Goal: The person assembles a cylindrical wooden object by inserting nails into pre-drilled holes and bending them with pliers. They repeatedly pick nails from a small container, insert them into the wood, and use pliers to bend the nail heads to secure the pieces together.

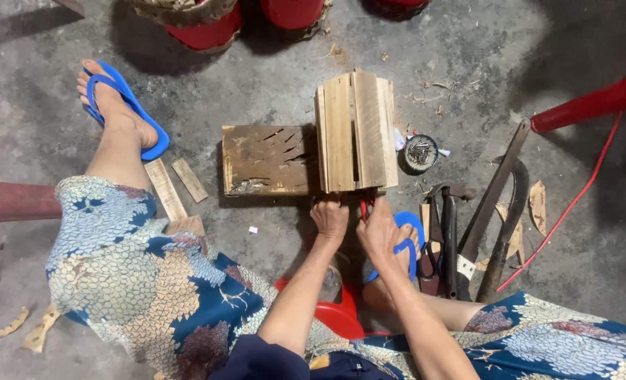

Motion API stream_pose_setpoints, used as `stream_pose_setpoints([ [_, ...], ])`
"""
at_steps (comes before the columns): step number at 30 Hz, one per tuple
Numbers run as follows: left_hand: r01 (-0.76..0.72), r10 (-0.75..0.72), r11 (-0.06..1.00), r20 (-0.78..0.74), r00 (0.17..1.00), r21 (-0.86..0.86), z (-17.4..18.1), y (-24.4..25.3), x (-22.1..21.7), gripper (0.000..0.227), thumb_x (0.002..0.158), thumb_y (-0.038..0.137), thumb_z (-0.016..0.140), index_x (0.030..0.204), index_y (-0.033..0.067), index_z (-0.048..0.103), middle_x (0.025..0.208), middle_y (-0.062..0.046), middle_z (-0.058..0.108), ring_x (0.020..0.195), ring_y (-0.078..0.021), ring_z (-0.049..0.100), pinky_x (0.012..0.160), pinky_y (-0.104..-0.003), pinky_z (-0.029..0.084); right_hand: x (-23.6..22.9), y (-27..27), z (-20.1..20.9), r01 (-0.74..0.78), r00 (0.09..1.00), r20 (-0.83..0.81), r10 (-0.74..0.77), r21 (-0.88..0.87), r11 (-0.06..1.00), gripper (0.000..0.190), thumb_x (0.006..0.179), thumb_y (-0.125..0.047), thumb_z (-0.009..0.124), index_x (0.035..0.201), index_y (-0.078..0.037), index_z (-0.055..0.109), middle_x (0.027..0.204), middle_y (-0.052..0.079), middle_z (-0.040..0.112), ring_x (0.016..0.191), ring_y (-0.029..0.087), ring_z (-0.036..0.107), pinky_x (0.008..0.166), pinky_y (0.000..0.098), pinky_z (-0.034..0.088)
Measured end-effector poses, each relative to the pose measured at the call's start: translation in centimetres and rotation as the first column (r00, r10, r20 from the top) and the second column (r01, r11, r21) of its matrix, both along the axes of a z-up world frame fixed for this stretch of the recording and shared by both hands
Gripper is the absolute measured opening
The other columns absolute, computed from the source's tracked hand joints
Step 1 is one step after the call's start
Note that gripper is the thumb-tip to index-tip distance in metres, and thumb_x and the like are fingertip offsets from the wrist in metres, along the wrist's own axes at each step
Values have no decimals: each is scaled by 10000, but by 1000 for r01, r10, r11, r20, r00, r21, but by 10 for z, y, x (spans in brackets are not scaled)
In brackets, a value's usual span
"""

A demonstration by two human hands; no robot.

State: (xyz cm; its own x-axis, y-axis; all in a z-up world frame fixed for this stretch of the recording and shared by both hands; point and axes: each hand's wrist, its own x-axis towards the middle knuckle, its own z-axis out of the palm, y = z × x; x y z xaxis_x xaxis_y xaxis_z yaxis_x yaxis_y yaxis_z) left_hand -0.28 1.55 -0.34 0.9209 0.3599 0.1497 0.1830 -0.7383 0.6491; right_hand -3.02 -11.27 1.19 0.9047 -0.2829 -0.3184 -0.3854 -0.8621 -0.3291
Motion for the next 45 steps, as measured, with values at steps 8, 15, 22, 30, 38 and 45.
stream_pose_setpoints([
  [8, 11, -11, 1000, -34, 999, -1, -10, -2, -3, 190, 632, 49, 671, 459, 104, 615, 414, -139, 548, 445, -414, 618, 443, -449, 510, 9, 19, 57, -68, 987, -145, 63, -29, 997, 349, 926, -275, 597, 1216, -126, 470, 1061, 124, 565, 974, 451, 704, 837, 605, 558],
  [15, 144, -143, 990, 175, 974, 8, -12, 13, -23, 70, 804, 159, 765, 873, 160, 752, 638, -65, 690, 609, -270, 712, 536, -386, 576, 7, 28, 75, -4, 992, -129, 8, 33, 999, 408, 955, -286, 578, 1302, -124, 438, 1083, 156, 578, 1035, 475, 677, 883, 629, 539],
  [22, -34, 55, 970, 78, 995, -242, 80, 33, 0, 727, 716, 357, 888, 1237, 103, 449, 1065, -145, 599, 955, -375, 675, 772, -486, 574, 10, 32, 83, 29, 992, -126, -26, 25, 999, 344, 937, -299, 587, 1202, -116, 466, 1068, 160, 605, 1013, 487, 685, 874, 632, 537],
  [30, 98, -77, 989, 178, 981, -111, 100, 25, 9, 765, 707, -172, 669, 1445, -22, 538, 1193, -170, 581, 1148, -356, 624, 966, -412, 573, 14, 29, 82, 59, 966, 249, -65, 31, 998, 331, 877, -224, 643, 1139, -124, 465, 992, 172, 565, 928, 481, 664, 786, 632, 514],
  [38, 90, -59, 988, 229, 972, -127, 97, 18, 12, 723, 733, -155, 624, 1438, -20, 546, 1214, -153, 577, 1141, -340, 622, 986, -397, 553, 14, 13, 67, -5, 1000, 8, 5, -59, 998, 339, 905, -280, 622, 1156, -129, 451, 1040, 135, 579, 902, 481, 700, 816, 690, 484],
  [45, 73, -43, 989, 224, 974, -127, 85, 17, 10, 704, 750, -140, 580, 1442, -16, 547, 1225, -156, 588, 1145, -342, 641, 972, -392, 563, 10, 17, 36, -98, 983, -157, 91, -40, 994, 372, 815, -219, 708, 1097, -116, 488, 1046, 117, 566, 859, 506, 723, 782, 626, 562],
])
